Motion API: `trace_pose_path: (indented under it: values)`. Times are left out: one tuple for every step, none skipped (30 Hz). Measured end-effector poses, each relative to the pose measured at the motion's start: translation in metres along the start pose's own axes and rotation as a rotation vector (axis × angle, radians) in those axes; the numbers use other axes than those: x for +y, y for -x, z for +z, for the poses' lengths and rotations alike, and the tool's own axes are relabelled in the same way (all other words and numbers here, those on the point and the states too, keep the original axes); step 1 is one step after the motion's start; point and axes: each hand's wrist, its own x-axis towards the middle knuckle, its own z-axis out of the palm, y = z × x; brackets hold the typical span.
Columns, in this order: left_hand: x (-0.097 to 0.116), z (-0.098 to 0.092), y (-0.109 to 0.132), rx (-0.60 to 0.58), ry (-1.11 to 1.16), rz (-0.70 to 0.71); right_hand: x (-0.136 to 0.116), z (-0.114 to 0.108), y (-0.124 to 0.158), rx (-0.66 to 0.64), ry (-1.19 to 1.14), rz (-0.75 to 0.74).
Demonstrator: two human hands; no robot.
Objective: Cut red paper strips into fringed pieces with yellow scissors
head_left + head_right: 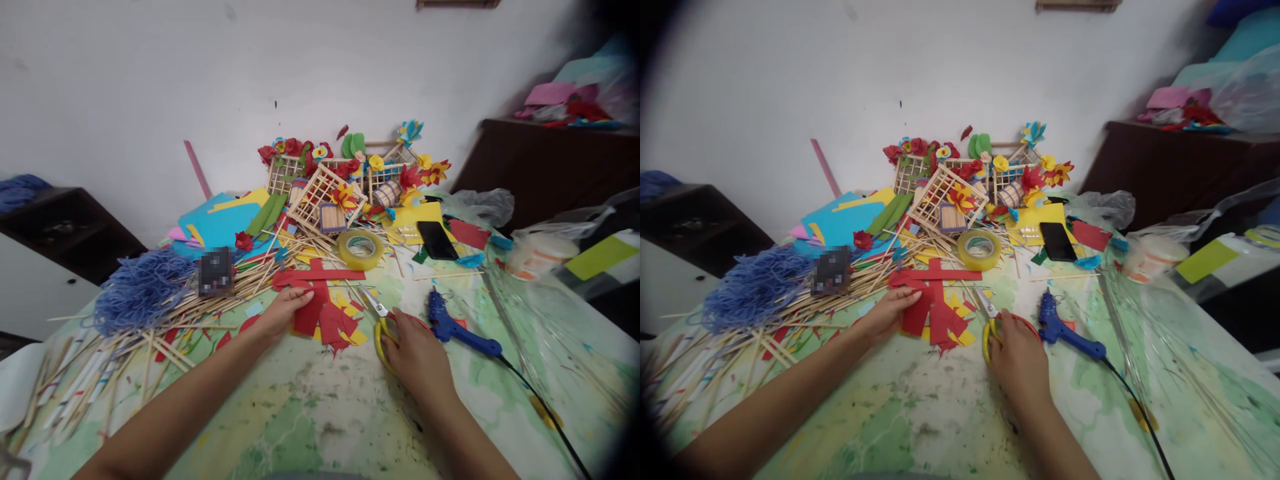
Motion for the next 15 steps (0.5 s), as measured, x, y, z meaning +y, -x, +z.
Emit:
trace_pose_path:
  values:
    - [0.0,0.001,0.0,0.033,0.023,0.0,0.0,0.0,0.0,0.02,0.019,-0.015]
    - [0.001,0.002,0.001,0.06,0.037,0.002,-0.002,-0.002,0.0,0.049,0.041,-0.029]
    - [0.0,0.003,0.001,0.071,0.04,0.002,-0.003,-0.004,0.0,0.084,0.063,-0.043]
    - [0.0,0.004,0.002,0.062,0.033,-0.002,-0.006,-0.006,-0.001,0.123,0.077,-0.059]
    - [-0.001,0.005,0.003,0.038,0.018,-0.006,-0.01,-0.009,-0.002,0.155,0.073,-0.083]
    - [-0.002,0.007,0.004,-0.005,-0.006,-0.009,-0.015,-0.012,-0.003,0.181,0.05,-0.113]
    - [-0.003,0.008,0.005,-0.05,-0.037,-0.005,-0.021,-0.015,-0.005,0.185,-0.006,-0.156]
    - [-0.004,0.01,0.007,-0.095,-0.08,0.004,-0.028,-0.017,-0.008,0.16,-0.092,-0.207]
    - [-0.005,0.011,0.009,-0.136,-0.138,0.019,-0.035,-0.018,-0.011,0.127,-0.193,-0.242]
    - [-0.006,0.013,0.01,-0.172,-0.208,0.038,-0.043,-0.018,-0.014,0.09,-0.299,-0.263]
    - [-0.006,0.013,0.012,-0.202,-0.287,0.059,-0.049,-0.016,-0.017,0.054,-0.398,-0.267]
    - [-0.007,0.014,0.013,-0.229,-0.366,0.076,-0.055,-0.014,-0.021,0.011,-0.483,-0.271]
    - [-0.008,0.014,0.014,-0.25,-0.435,0.091,-0.06,-0.01,-0.023,-0.011,-0.568,-0.275]
    - [-0.008,0.013,0.014,-0.268,-0.491,0.104,-0.063,-0.007,-0.026,-0.007,-0.672,-0.259]
    - [-0.008,0.012,0.014,-0.278,-0.532,0.119,-0.064,-0.003,-0.027,-0.007,-0.762,-0.237]
